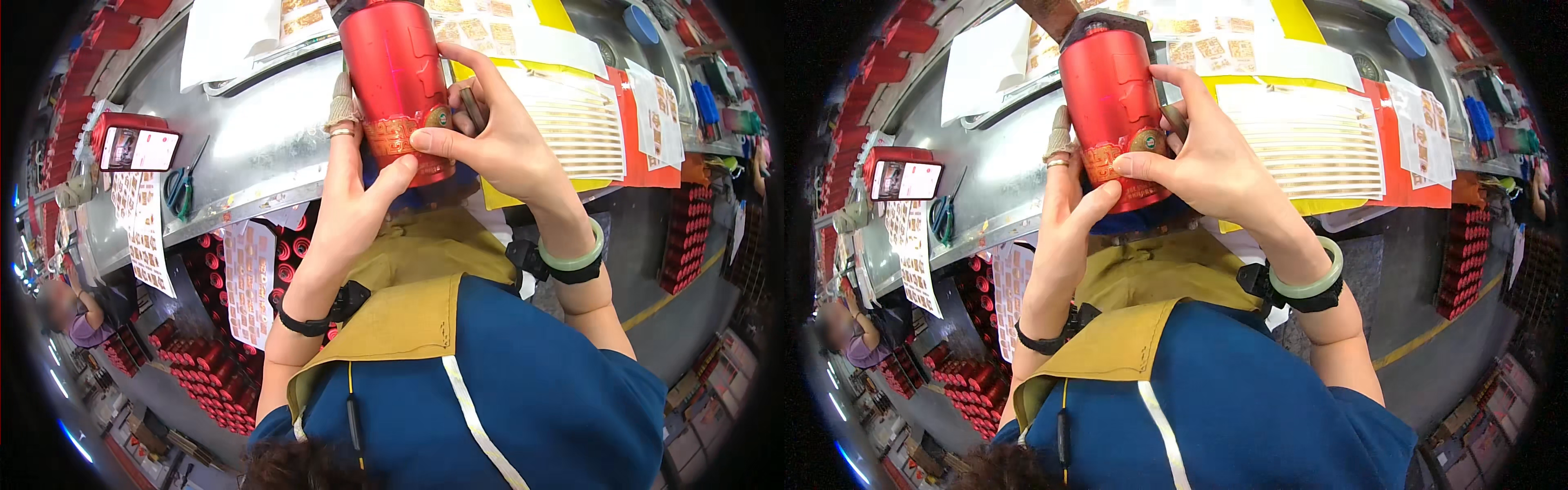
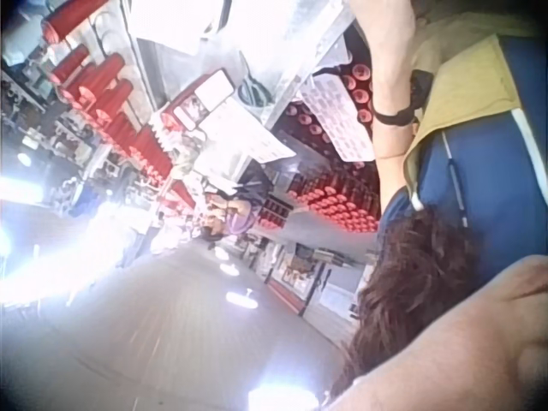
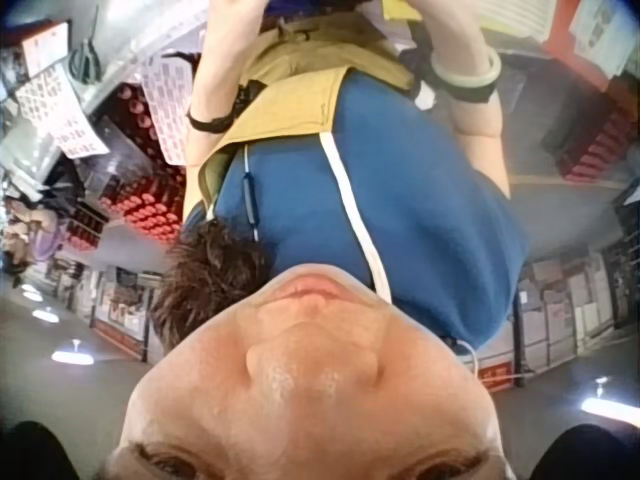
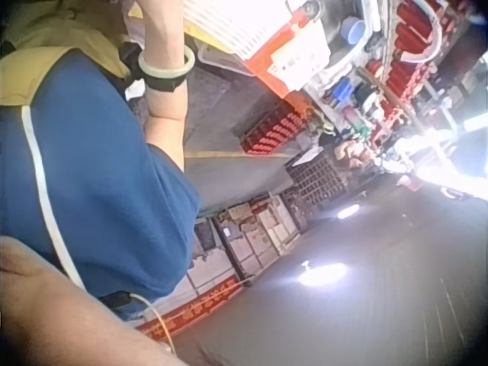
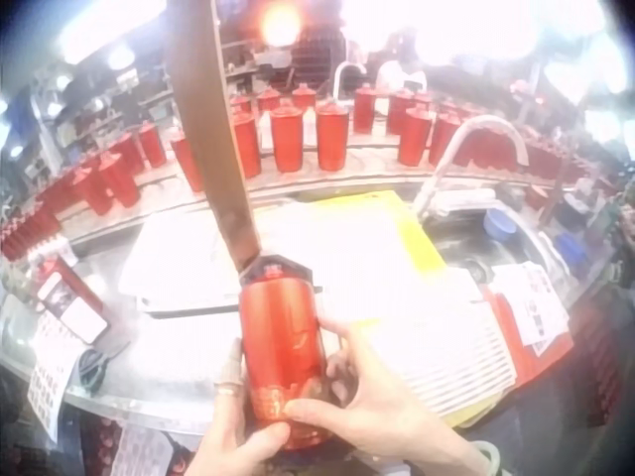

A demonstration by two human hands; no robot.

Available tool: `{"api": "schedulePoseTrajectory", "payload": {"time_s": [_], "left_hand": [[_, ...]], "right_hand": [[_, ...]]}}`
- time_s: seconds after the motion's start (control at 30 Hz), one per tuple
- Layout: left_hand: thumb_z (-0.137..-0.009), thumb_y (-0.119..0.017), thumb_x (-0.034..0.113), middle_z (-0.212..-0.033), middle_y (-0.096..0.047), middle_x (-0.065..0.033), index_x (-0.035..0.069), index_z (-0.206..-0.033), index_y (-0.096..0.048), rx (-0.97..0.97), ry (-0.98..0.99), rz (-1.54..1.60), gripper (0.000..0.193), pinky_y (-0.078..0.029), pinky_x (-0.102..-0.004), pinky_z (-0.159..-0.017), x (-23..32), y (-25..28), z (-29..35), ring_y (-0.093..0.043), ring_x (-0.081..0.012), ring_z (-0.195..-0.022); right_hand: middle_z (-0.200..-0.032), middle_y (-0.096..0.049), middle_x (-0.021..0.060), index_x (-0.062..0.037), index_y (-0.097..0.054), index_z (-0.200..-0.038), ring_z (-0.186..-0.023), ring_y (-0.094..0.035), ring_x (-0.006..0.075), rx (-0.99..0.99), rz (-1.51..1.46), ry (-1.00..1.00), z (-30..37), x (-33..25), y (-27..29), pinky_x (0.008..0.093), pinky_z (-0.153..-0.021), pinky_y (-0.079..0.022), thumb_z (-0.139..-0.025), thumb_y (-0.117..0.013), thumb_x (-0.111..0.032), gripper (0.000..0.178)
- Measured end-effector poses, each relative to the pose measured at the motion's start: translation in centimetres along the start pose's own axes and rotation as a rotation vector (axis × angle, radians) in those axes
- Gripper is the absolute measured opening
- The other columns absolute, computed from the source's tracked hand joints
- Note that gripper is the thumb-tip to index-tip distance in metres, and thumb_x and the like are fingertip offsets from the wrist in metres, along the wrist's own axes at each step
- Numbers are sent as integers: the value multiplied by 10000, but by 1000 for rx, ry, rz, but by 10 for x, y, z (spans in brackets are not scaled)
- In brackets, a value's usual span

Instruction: Applying labels and seals to red beverage bottles at a factory workstation.

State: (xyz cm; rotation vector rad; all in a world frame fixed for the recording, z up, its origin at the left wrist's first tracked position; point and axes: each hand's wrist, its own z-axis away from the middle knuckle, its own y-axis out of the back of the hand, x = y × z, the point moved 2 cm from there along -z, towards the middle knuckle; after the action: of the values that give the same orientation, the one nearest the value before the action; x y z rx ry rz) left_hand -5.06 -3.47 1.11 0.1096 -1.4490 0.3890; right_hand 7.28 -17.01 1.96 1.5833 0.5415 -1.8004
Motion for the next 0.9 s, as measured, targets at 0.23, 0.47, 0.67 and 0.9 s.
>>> {"api": "schedulePoseTrajectory", "payload": {"time_s": [0.23, 0.47, 0.67, 0.9], "left_hand": [[-927, -707, 37, -1570, -400, -181, 18, -1656, -111, -25, -8, 3, 942, -364, -430, -1204, 1, 1, -1, -442, -269, -1442], [-775, -878, 206, -1574, -385, -239, -55, -1564, -340, 178, -691, -839, 990, -372, -453, -1171, -3, 9, 15, -463, -374, -1366], [-764, -858, 55, -1224, -706, -105, 155, -1065, -799, 257, -1088, -1031, 322, -613, -430, -828, -25, 5, 10, -675, -334, -1070], [-800, -865, 69, -1273, -694, -111, 194, -1167, -759, 404, -960, -978, 402, -597, -441, -890, -43, 11, 22, -642, -357, -1146]], "right_hand": [[-964, -576, 56, -31, -365, -1532, -857, -548, 126, -1, -2, 5, -1, 1, 0, 277, -800, -492, -775, -907, -195, 945], [-948, -590, 33, -42, -378, -1544, -834, -542, 104, -12, -81, -2, -1, 9, 6, 272, -769, -480, -845, -869, -213, 871], [-1015, -550, -11, 8, -460, -1518, -739, -437, 53, 36, -332, -86, 7, 11, 14, 209, -677, -401, -1103, -547, -297, 522], [-947, -550, 5, -32, -571, -1415, -741, -417, 45, 207, -430, -63, 13, 24, 31, 209, -654, -387, -1043, -655, -415, 541]]}}
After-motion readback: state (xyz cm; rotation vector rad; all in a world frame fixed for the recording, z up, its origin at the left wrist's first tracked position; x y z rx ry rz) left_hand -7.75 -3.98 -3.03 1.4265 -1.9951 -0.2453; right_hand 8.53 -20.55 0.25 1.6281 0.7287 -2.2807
